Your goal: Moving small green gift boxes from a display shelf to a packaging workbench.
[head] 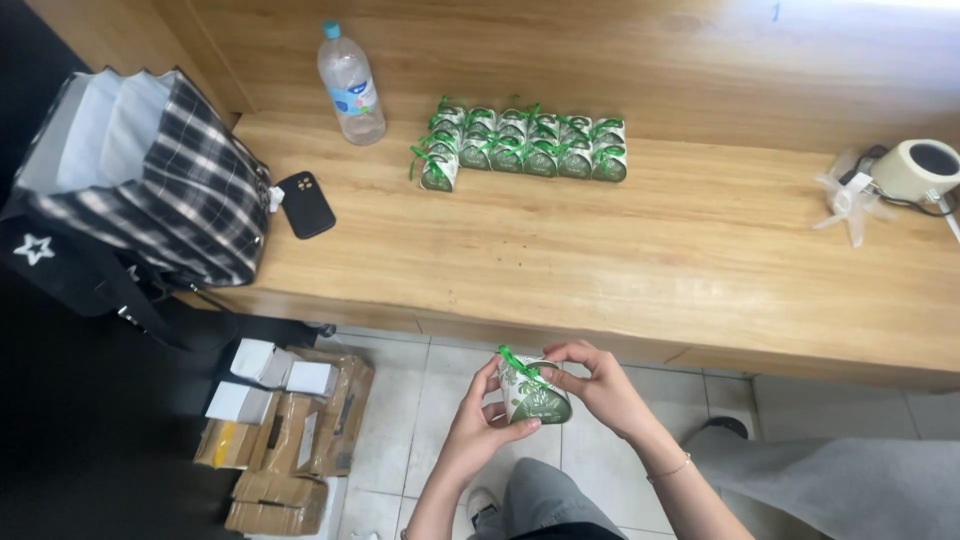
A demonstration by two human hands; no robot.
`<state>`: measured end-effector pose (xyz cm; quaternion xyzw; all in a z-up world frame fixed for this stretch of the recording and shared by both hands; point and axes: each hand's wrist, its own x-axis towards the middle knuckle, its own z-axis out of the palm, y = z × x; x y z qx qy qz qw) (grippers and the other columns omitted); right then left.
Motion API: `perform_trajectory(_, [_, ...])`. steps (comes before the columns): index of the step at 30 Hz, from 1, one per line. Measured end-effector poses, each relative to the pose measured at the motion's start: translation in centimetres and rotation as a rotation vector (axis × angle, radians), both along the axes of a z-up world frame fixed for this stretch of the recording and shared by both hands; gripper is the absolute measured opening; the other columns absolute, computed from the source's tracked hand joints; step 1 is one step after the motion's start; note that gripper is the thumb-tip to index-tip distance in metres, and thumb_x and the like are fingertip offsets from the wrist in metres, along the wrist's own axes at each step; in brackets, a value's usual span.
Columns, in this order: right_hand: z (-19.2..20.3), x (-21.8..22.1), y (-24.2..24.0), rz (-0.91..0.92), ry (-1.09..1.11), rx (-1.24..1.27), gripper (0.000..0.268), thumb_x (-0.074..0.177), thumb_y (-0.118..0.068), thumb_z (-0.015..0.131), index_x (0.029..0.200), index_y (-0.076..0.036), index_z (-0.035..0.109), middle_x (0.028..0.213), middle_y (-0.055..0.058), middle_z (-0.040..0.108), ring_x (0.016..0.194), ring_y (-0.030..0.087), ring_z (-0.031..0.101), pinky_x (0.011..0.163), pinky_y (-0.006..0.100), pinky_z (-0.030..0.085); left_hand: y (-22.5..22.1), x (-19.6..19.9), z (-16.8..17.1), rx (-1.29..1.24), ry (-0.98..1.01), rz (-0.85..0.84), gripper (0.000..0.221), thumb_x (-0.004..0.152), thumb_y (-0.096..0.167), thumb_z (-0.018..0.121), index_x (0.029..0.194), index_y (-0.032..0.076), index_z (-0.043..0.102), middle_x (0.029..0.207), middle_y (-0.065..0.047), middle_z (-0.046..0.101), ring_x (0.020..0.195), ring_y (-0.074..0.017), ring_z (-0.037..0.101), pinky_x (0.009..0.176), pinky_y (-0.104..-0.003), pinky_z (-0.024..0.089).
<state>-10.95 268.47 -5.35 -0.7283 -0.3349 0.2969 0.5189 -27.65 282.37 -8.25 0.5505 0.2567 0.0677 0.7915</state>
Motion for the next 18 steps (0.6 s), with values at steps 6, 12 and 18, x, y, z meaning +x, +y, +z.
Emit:
perform_trajectory(6, [-2.3, 6.7, 7.0, -0.146, -0.061, 0.002, 0.014, 0.086, -0.016, 0.078, 0.095, -0.005, 0.078, 0.121, 0.011, 0.073, 0.116, 0.023, 0.067, 0.100, 0.034, 0.050, 5.7, 4.5, -6.6, 0.305, 0.222, 0.018, 0.094, 0.085, 0.029, 0.085, 0.157, 0.015, 0.026, 0.144, -0.015, 0.051, 0.115, -0.0211, 0.065, 0.091, -0.032, 0.058])
perform_trajectory(12, [-5.1, 15.6, 15.6, -0.129, -0.217, 0.003, 0.016, 0.085, -0.017, 0.081, 0.094, -0.004, 0.078, 0.121, 0.015, 0.072, 0.117, 0.028, 0.066, 0.104, 0.039, 0.044, 10.9, 8.3, -11.0, 0.214, 0.235, 0.092, 0.062, 0.090, 0.030, 0.075, 0.143, 0.010, 0.050, 0.111, -0.011, 0.074, 0.091, -0.0157, 0.072, 0.081, -0.029, 0.057])
perform_trajectory(18, [-7.3, 23.1, 24.3, -0.124, -0.322, 0.048, 0.018, 0.081, -0.018, 0.083, 0.093, -0.005, 0.077, 0.113, 0.015, 0.072, 0.109, 0.031, 0.069, 0.096, 0.039, 0.050, 14.8, 13.8, -7.3, 0.276, 0.295, 0.047, 0.047, 0.094, 0.032, 0.070, 0.134, 0.011, 0.057, 0.102, -0.007, 0.075, 0.088, -0.0148, 0.073, 0.081, -0.029, 0.059])
